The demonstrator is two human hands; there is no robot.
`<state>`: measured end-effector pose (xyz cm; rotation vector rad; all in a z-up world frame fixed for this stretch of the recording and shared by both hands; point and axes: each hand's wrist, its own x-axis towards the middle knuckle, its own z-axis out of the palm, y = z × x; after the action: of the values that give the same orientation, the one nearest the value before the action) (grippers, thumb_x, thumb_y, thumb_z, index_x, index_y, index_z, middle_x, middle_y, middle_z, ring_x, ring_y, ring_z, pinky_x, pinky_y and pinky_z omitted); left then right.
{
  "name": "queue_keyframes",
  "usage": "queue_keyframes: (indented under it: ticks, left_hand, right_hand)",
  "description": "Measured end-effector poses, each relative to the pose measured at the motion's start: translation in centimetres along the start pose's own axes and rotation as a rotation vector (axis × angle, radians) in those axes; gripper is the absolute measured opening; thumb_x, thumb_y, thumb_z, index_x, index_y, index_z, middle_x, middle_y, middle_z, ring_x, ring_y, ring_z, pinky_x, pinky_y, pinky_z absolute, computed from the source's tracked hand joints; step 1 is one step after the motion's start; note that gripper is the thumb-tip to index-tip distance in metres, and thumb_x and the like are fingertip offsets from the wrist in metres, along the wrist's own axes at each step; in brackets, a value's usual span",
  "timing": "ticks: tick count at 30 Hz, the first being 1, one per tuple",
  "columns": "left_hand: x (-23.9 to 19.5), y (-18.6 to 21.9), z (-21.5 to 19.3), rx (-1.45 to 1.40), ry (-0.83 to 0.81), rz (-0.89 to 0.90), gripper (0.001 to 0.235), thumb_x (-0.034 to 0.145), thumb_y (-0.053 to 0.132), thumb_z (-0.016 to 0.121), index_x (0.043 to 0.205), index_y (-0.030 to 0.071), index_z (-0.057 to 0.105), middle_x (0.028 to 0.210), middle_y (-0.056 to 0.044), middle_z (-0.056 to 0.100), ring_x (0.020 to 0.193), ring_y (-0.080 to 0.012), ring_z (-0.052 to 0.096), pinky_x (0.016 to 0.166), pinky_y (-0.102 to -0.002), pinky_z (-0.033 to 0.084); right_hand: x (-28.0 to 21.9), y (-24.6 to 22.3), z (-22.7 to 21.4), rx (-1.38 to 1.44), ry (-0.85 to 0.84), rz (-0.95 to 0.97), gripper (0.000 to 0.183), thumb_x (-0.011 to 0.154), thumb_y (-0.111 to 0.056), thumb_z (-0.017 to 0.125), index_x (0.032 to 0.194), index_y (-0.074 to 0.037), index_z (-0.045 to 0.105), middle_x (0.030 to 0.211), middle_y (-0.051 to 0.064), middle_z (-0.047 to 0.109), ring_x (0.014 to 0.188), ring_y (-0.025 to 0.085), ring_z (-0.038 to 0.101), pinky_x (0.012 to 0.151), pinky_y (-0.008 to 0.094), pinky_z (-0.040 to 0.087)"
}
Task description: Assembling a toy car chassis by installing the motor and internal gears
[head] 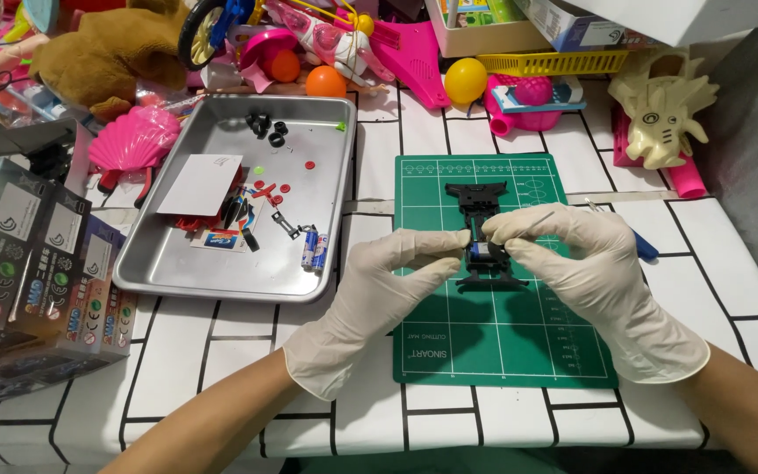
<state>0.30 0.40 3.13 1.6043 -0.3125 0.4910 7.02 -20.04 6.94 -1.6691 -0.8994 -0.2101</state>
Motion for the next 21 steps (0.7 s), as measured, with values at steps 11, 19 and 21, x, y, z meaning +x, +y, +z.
queue_keyframes:
  ticks: [11,19,21]
  left_hand:
    - [1.8,0.3,-2.2,0.159,0.144,0.153,0.009,0.089,0.005,0.081,0.096,0.01,0.08,0.085,-0.006,0.081,0.071,-0.0117,0.077,0.07,-0.025,0.063]
    - [4.5,1.7,-9.5,0.435,0.028,0.062,0.023,0.093,0.012,0.077,0.117,0.008,0.074,0.11,-0.008,0.079,0.092,-0.0116,0.076,0.089,-0.023,0.064]
    - [5.2,1.8,-12.5,0.808,-0.036,0.102,0.025,0.095,0.016,0.076,0.118,0.008,0.074,0.109,-0.01,0.079,0.094,-0.018,0.077,0.087,-0.03,0.064]
  right_hand:
    - [0.8,-0.1,-0.4,-0.074,0.022,0.006,0.017,0.086,0.013,0.075,0.095,-0.001,0.079,0.099,0.017,0.078,0.09,0.021,0.074,0.079,0.03,0.059]
    - [0.9,2.1,-1.7,-0.17,-0.156,-0.149,0.019,0.091,0.007,0.074,0.108,-0.002,0.076,0.109,0.013,0.074,0.101,0.02,0.073,0.099,0.025,0.059]
    - [1.1,2.0,-2.1,-0.28,-0.224,-0.215,0.02,0.091,0.005,0.073,0.11,-0.003,0.076,0.11,0.011,0.076,0.099,0.02,0.075,0.101,0.027,0.06]
